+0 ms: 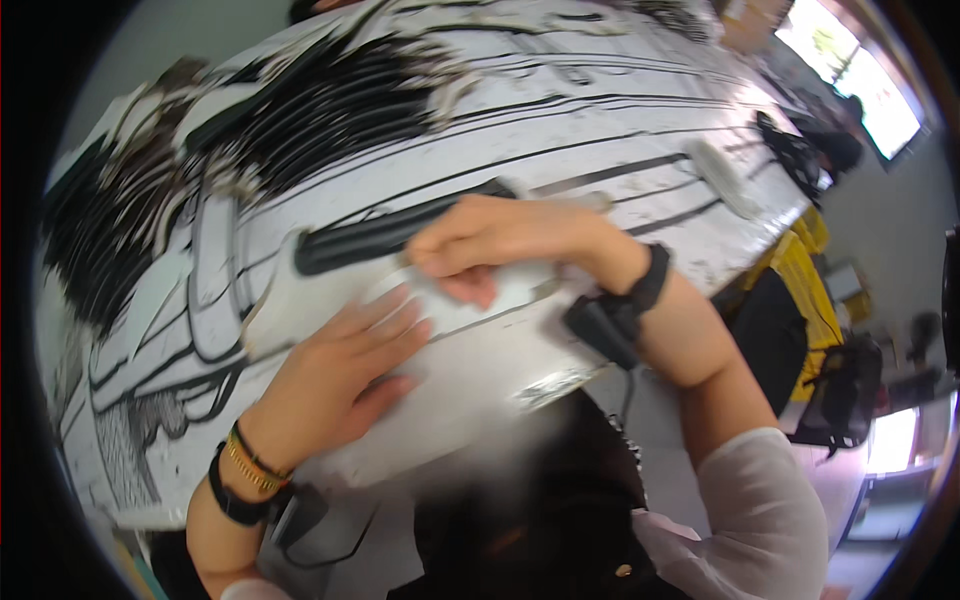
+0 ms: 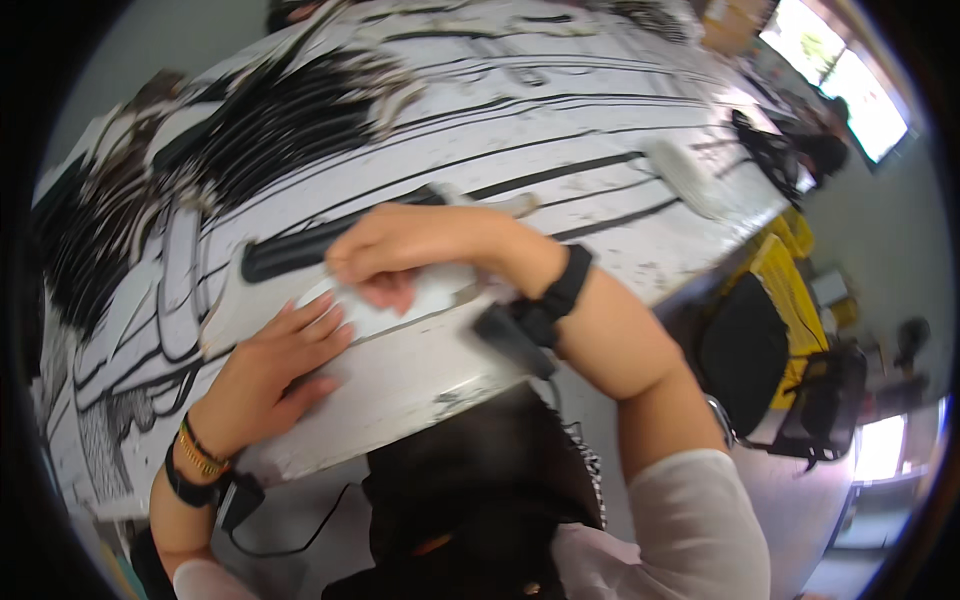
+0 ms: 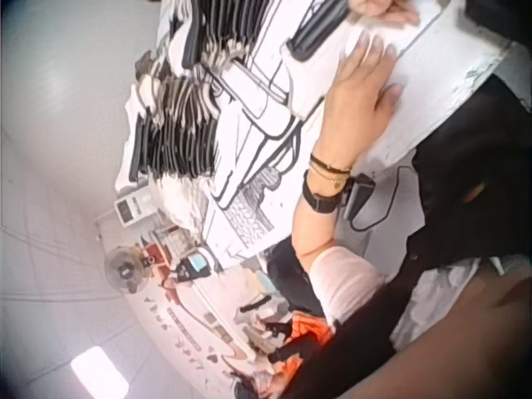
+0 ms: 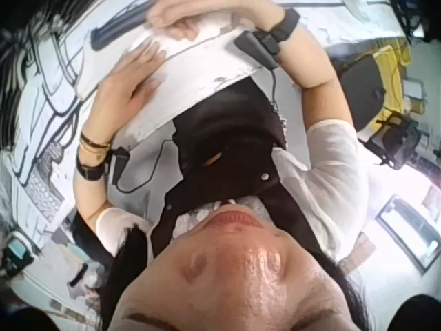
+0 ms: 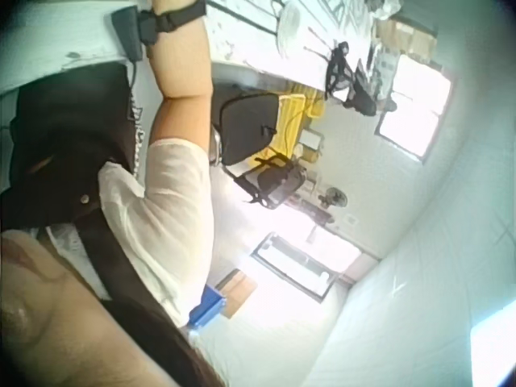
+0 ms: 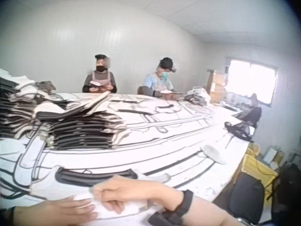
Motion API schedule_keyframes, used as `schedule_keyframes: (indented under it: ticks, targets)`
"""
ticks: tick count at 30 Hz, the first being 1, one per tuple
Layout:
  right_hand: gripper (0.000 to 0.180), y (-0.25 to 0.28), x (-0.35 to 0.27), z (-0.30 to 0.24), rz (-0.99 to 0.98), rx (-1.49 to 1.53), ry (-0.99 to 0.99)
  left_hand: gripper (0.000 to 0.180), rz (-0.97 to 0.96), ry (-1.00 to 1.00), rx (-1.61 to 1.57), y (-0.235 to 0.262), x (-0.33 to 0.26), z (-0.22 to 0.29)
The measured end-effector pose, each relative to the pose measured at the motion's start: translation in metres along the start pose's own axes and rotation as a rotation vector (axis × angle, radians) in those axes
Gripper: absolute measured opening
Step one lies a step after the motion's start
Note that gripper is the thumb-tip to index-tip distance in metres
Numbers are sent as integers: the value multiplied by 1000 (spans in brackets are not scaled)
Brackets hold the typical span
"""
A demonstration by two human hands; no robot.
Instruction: Applying a white adhesive or reinforcement layer to shoe upper components at a manufacturing table.
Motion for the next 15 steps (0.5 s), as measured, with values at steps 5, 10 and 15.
schedule_keyframes:
  ticks: [5, 10, 15]
  targets:
    - [31, 18, -14, -18, 413, -282, 185, 49, 59, 40, 116, 2, 8, 10]
    - [33, 49, -34, 4, 1070, -1037, -465, 47, 117, -26, 145, 4, 7, 15]
    - [48, 60, -51, 20, 959, -890, -656, 40, 148, 36, -86, 2, 9, 7]
Point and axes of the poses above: each hand's wrist, its own x-axis towards the middle knuckle, its own y-axis out of the back of the hand, z = x × y, the point moved 3 cm from there along x, towards the middle knuckle, and after that the axes turned 6 degrees about -z, right-handed, at the moved point
